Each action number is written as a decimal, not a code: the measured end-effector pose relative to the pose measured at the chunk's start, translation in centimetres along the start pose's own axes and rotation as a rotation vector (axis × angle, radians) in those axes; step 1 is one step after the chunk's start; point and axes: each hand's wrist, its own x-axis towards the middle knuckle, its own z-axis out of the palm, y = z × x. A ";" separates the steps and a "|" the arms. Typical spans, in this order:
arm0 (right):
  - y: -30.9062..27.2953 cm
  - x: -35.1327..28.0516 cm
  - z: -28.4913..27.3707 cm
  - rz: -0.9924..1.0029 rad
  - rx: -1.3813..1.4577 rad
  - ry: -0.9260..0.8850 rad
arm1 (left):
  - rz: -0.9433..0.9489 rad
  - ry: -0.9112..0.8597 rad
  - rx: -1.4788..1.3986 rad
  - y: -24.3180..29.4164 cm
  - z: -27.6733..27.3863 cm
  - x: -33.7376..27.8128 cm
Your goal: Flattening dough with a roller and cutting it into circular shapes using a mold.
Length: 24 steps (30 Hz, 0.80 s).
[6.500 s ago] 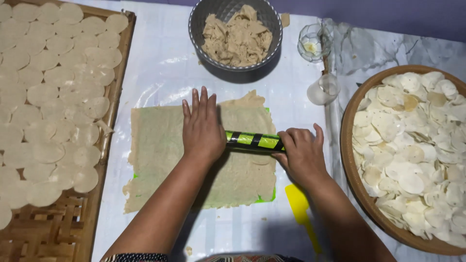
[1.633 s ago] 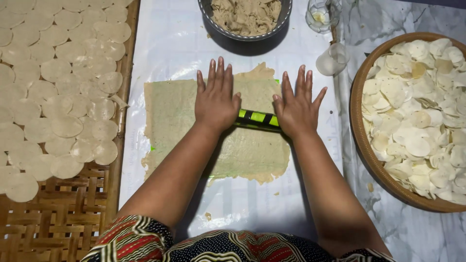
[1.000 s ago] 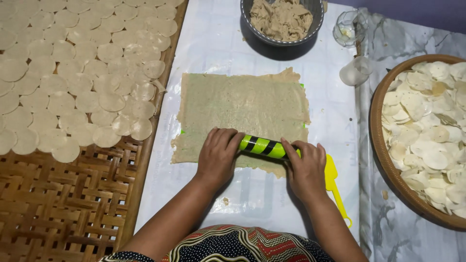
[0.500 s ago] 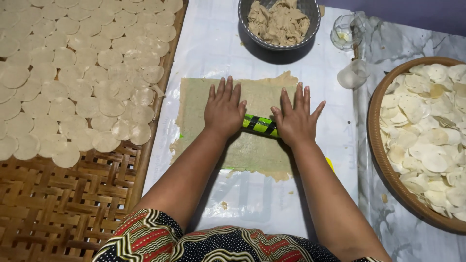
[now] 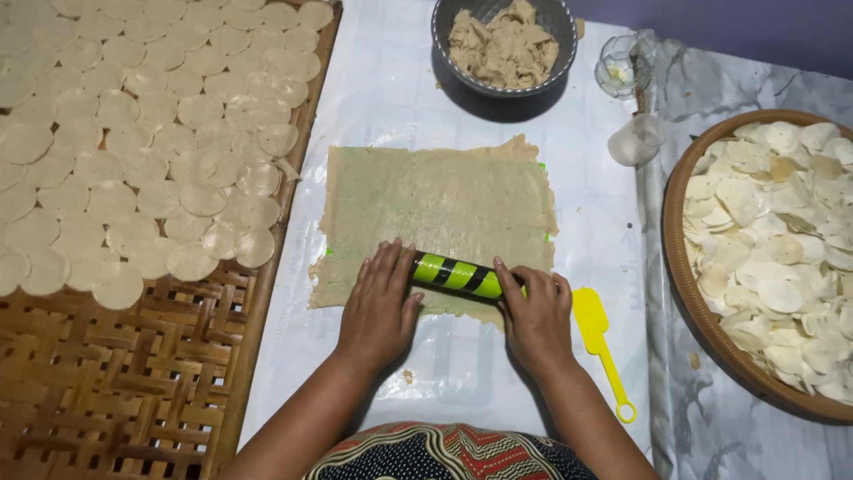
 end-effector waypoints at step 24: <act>18.1 14.4 -2.5 0.370 -0.144 0.318 | 0.139 -0.049 0.213 0.3 4.5 -2.8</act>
